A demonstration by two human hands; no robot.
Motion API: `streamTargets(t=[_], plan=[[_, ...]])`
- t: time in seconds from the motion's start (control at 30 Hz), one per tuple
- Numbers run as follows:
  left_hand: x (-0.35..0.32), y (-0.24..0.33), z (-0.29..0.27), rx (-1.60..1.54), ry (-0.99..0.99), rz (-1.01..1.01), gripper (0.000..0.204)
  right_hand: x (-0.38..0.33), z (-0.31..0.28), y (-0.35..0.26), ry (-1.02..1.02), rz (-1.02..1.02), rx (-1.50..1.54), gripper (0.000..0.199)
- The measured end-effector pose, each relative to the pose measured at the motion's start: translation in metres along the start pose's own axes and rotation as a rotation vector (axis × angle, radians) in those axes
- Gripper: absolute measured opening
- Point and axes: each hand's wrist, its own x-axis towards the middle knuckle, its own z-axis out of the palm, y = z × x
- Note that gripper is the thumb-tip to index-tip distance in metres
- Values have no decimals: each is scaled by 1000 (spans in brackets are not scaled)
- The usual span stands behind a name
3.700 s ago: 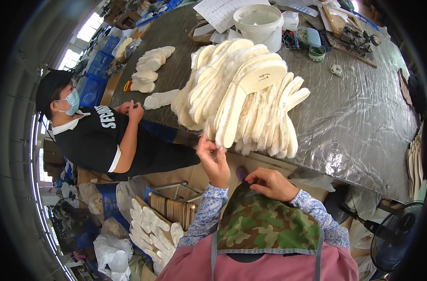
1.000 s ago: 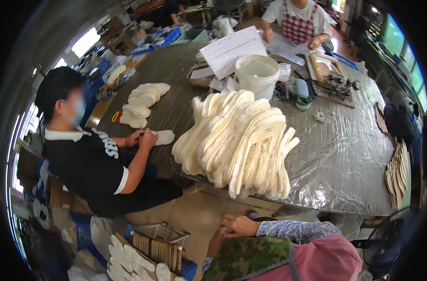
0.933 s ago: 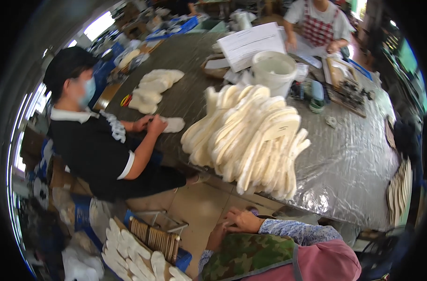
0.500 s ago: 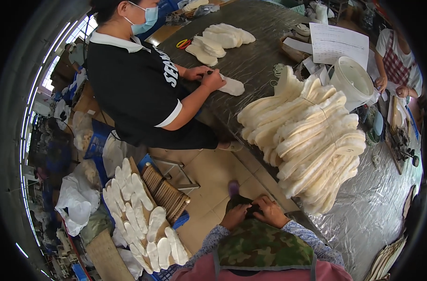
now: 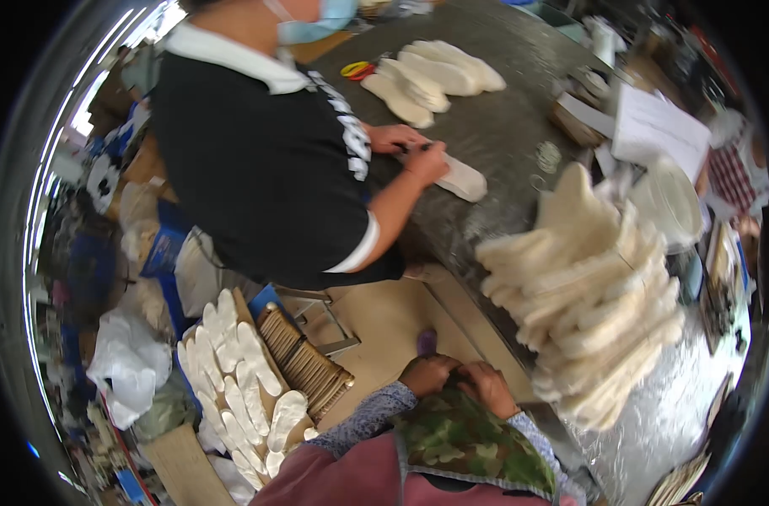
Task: Applying adhesive and assembling shoe insole components using a spray gun.
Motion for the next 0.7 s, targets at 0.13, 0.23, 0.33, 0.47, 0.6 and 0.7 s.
streamTargets(t=[0.13, 0.23, 0.33, 0.47, 0.6, 0.7], plan=[[-1, -18, -6, 69, -66, 31, 31, 19, 11, -11, -49, 130, 82, 32], [-3, -22, -14, 111, -30, 20, 29, 30, 15, -16, -49, 130, 85, 28], [-6, -21, -21, 123, -53, -28, 26, 37, 18, -21, -80, 131, 101, 27], [-20, -19, -24, 141, -5, -47, 25, 42, 25, -26, -94, 35, 109, 19], [-51, -12, -4, 97, 10, -213, 34, 35, 26, -32, -98, -179, 50, 5], [-82, 4, 31, 87, 163, -293, 36, 18, 27, -34, -143, -303, 52, 8]])
